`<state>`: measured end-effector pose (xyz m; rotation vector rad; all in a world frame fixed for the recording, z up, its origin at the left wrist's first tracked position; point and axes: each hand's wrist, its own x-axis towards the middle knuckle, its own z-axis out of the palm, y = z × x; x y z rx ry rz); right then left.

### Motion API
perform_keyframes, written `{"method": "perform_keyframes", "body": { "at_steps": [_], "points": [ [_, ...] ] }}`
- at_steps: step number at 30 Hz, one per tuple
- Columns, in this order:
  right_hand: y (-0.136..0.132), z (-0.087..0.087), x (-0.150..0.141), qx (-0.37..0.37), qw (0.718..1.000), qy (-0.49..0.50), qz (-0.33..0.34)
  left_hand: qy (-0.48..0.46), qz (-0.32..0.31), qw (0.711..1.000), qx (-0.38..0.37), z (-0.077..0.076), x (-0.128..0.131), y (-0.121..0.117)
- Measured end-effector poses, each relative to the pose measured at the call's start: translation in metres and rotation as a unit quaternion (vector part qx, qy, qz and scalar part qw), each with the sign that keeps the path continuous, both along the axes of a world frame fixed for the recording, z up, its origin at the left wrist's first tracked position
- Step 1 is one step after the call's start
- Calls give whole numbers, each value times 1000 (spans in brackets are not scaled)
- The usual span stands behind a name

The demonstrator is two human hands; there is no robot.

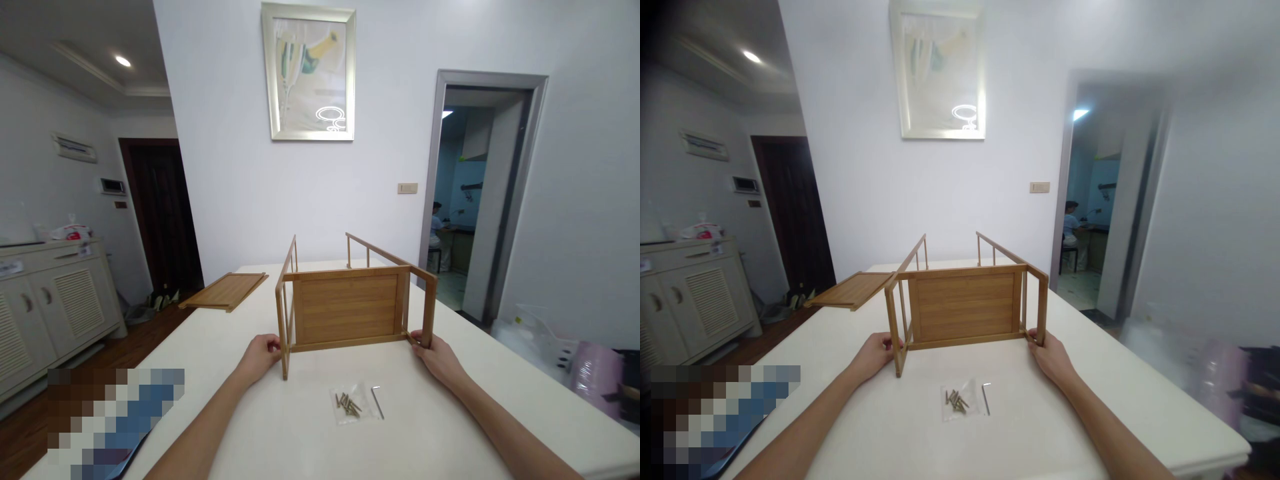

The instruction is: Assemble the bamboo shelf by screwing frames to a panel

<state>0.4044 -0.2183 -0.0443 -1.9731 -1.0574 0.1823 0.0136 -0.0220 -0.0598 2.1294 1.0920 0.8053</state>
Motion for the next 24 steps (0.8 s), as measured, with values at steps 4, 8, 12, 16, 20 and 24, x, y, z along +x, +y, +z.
{"method": "perform_keyframes", "body": {
  "at_steps": [4, 8, 12, 16, 20, 24],
  "points": [
    [0, 1, 0, -3, 1000, -1, 0, -7, 20, 999, 26, 0, -1, 1],
    [0, -1, 1, 3, 1000, -3, 4, 11, 44, 997, 55, -4, 0, 2],
    [1, -1, 2, 2, 1000, 2, 2, 22, 41, 997, 55, -8, 2, 2],
    [1, -1, 1, 1, 1000, 5, 0, 19, 21, 999, 35, -8, 3, 3],
    [1, 0, 1, -4, 1000, 2, -1, 11, 17, 999, 24, -6, 1, 4],
    [0, 1, 0, 1, 1000, -3, 3, 18, 43, 999, 22, -4, 1, 5]
  ]
}}
